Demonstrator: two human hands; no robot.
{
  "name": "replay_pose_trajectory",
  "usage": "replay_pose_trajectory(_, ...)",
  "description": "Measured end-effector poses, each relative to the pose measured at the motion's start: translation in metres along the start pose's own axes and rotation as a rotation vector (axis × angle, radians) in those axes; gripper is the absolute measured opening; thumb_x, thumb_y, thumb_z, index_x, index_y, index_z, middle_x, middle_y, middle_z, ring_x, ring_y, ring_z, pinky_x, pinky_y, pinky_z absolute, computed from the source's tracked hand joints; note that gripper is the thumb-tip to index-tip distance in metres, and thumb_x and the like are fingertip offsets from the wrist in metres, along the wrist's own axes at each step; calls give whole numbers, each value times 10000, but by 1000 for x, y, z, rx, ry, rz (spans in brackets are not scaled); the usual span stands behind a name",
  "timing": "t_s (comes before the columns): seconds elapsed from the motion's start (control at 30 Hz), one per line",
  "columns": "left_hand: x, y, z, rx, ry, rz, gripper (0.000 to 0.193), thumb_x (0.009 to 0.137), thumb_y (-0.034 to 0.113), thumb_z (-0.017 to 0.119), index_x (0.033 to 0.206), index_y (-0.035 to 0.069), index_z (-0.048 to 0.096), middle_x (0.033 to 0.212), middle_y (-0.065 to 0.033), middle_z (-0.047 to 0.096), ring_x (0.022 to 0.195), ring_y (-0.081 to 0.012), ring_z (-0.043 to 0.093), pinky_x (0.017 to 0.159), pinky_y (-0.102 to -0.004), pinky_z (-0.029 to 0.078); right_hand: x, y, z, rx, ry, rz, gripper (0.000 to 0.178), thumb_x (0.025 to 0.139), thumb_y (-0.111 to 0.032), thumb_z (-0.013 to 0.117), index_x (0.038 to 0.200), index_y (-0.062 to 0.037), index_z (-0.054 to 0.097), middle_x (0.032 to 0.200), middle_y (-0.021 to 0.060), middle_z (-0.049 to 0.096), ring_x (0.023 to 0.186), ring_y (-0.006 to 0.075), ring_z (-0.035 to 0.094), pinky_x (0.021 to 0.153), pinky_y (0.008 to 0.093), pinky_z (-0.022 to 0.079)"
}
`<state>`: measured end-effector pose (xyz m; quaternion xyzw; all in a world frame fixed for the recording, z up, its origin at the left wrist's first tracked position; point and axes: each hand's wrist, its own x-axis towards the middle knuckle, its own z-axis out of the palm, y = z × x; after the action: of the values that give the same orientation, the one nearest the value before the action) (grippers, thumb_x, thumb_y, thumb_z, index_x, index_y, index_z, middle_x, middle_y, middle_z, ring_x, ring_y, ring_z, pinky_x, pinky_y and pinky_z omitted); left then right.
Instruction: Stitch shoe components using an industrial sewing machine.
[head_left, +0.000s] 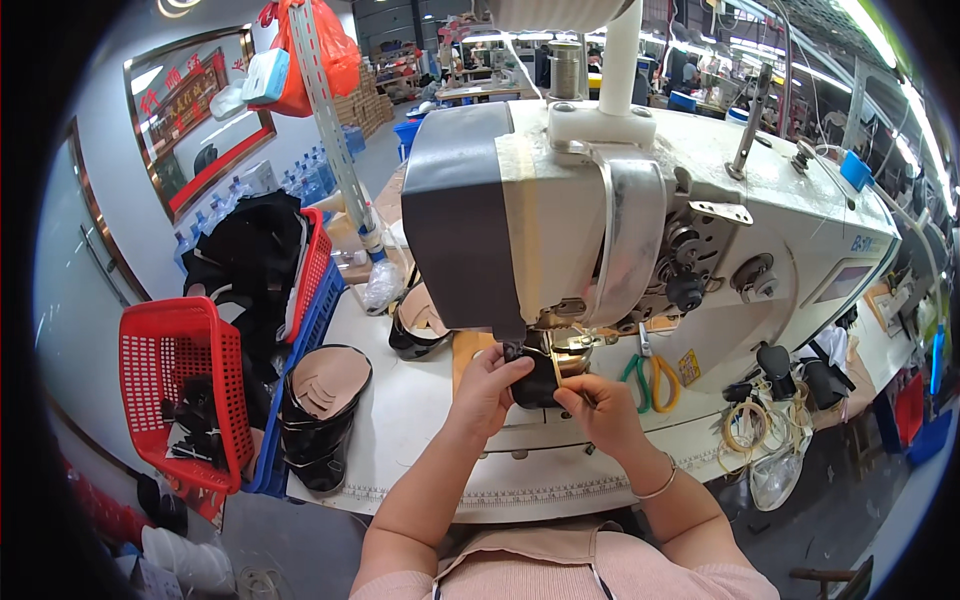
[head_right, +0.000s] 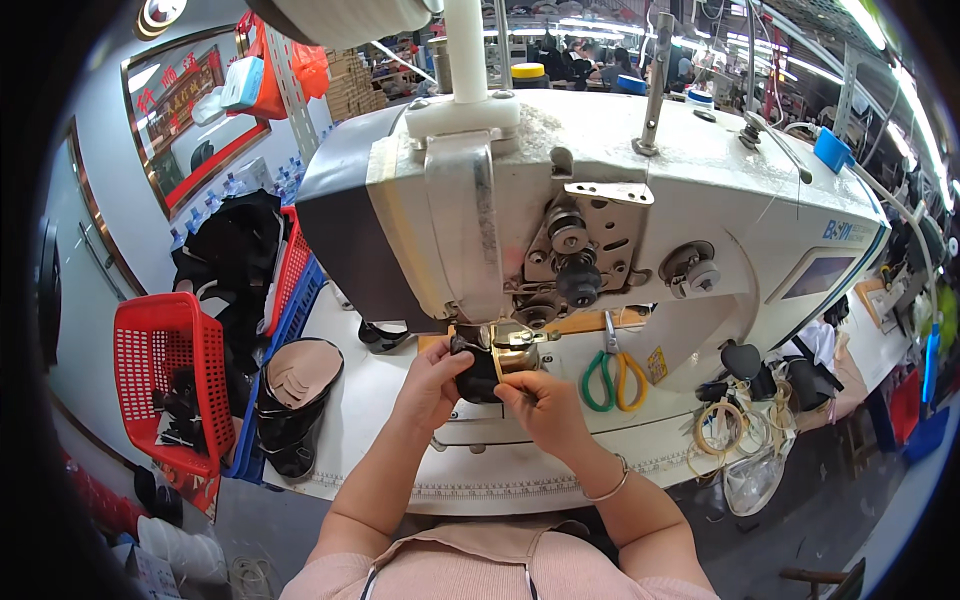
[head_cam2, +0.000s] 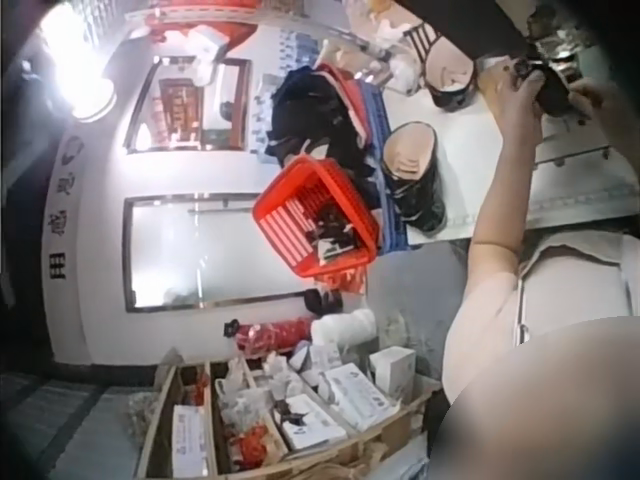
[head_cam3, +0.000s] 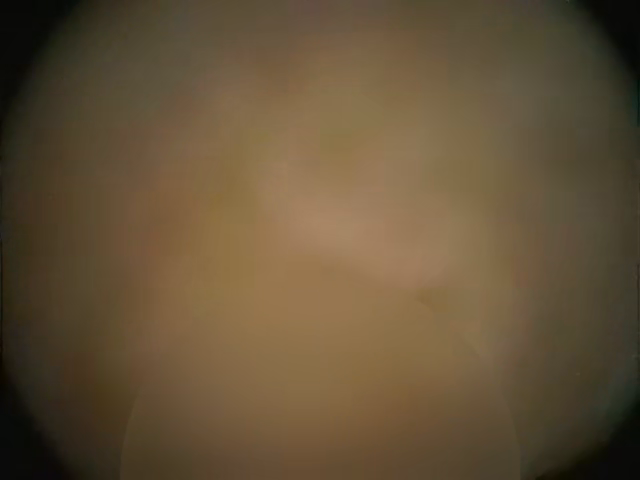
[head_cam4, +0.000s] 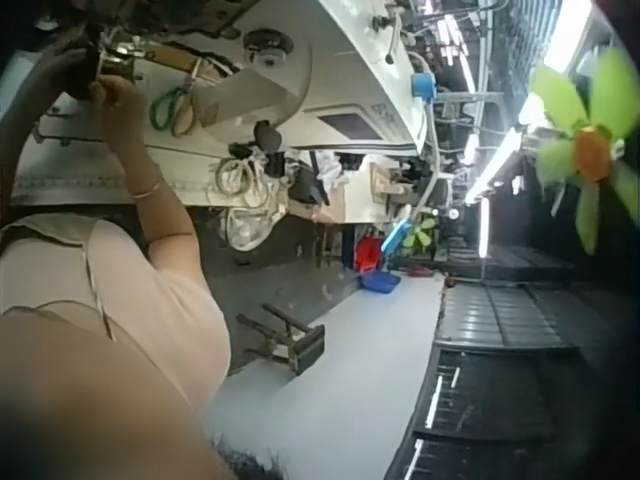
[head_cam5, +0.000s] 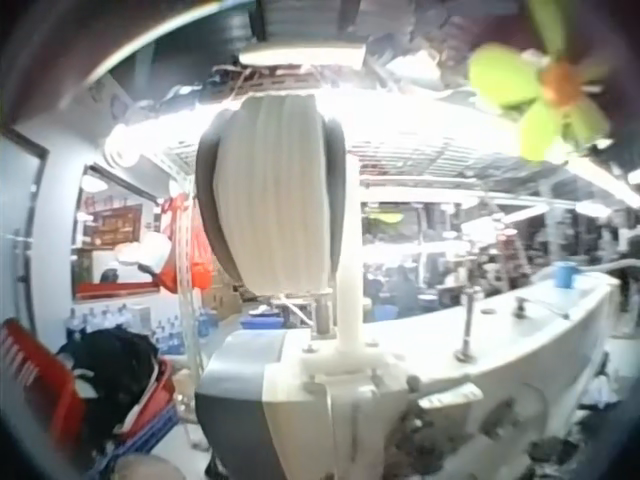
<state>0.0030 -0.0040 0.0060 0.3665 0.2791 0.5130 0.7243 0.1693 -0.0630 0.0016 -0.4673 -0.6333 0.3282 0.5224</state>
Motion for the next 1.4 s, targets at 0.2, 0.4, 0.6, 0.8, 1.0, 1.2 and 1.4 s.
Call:
replay_pose_trajectory(0.2,-2,-3,4,-95,43,-24,256,806,79,636,1012,17,498,923,-51,598,783,-113,605,658,-230,510,7,-9,-5,-111,14,4,142,837,-135,638,891,-3,642,637,-8,590,602,29,477,532,203,414)
replay_pose_trajectory(0.4,-39,-37,15,-183,63,-65,226,831,93,627,1026,20,536,956,-51,603,838,-118,600,726,-240,498,2,-8,-9,253,-89,144,155,842,-138,636,872,14,636,681,-55,540,610,23,436,518,188,360)
replay_pose_trajectory(0.6,-36,-41,5,89,44,173,198,824,106,650,992,20,591,902,-29,631,789,-68,571,686,-200,454,-9,-7,1,-65,67,15,124,807,-107,661,861,1,635,677,-4,562,613,59,458,525,216,371)
replay_pose_trajectory(0.8,-30,-32,4,177,54,201,202,806,119,676,964,10,614,848,-18,637,737,-57,562,669,-206,452,-5,-5,1,-302,149,-267,117,731,-64,700,835,-40,652,631,50,516,636,169,477,555,271,395)
replay_pose_trajectory(1.0,-22,-17,9,228,87,213,179,795,105,678,932,7,618,812,-9,629,706,-48,550,637,-194,441,3,-9,2,-288,102,-249,104,741,-69,694,833,-46,652,649,45,525,620,153,471,541,261,385)
replay_pose_trajectory(1.2,-12,-10,10,248,106,208,205,777,116,690,934,1,625,798,-4,625,695,-49,543,635,-194,436,2,-12,5,-302,137,-244,99,738,-69,695,828,-51,657,648,50,529,617,156,487,542,271,399)
replay_pose_trajectory(1.4,-11,-10,11,253,82,183,237,780,102,681,981,-4,615,851,-17,631,755,-58,561,694,-205,446,8,22,-9,30,290,-196,113,823,-67,625,913,-27,571,740,47,586,584,127,522,552,237,430)
